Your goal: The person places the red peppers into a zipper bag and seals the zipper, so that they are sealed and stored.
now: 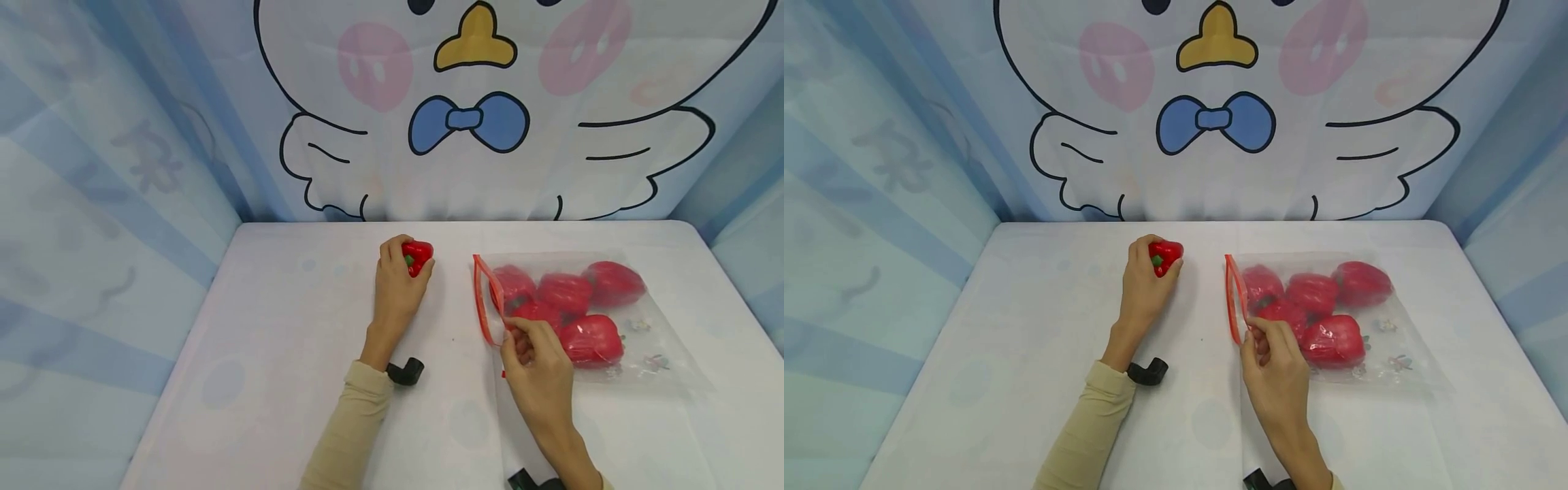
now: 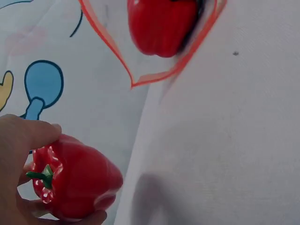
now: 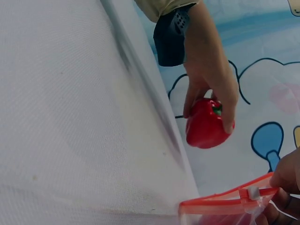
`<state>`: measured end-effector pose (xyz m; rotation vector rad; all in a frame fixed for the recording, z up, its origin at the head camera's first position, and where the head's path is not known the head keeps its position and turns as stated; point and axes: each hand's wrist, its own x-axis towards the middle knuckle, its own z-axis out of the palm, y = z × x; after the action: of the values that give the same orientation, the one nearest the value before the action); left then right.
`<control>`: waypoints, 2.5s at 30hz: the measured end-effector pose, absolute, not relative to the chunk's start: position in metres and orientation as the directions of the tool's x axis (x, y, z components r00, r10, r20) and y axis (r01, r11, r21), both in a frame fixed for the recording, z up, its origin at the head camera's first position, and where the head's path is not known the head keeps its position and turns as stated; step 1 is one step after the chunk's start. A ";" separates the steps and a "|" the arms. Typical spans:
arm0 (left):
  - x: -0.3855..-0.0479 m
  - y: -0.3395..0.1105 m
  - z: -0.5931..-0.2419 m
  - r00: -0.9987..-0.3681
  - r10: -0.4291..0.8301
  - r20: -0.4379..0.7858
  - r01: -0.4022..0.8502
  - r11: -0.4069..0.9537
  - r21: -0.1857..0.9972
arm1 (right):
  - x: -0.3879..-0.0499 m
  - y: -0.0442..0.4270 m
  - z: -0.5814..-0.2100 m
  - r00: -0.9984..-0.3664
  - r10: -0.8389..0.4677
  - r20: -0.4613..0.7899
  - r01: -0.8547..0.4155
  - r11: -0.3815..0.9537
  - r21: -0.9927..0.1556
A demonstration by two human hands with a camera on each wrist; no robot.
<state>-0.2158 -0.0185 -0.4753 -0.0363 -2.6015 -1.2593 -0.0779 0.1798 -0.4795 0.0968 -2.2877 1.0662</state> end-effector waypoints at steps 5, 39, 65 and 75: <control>-0.215 -0.021 -0.465 -0.994 -0.065 0.085 0.051 0.412 0.910 | -0.077 0.180 -0.480 -0.812 0.182 0.554 -0.308 0.673 -0.672; -0.189 -0.007 -0.471 -0.845 0.375 -0.380 -0.307 0.241 0.921 | -0.076 0.179 -0.477 -0.838 0.183 0.514 -0.252 0.706 -0.662; -0.169 0.029 -0.477 -0.854 0.438 -0.280 -0.213 0.196 0.957 | -0.074 0.178 -0.474 -0.809 0.169 0.564 -0.296 0.712 -0.637; -0.163 0.038 -0.479 -0.891 0.404 -0.207 -0.108 0.254 0.961 | -0.075 0.178 -0.475 -0.802 0.166 0.574 -0.302 0.717 -0.629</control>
<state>-0.1627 0.0378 -0.4790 -0.3550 -2.7865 -2.2025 -0.0745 0.1781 -0.4754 0.1034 -2.3011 0.9878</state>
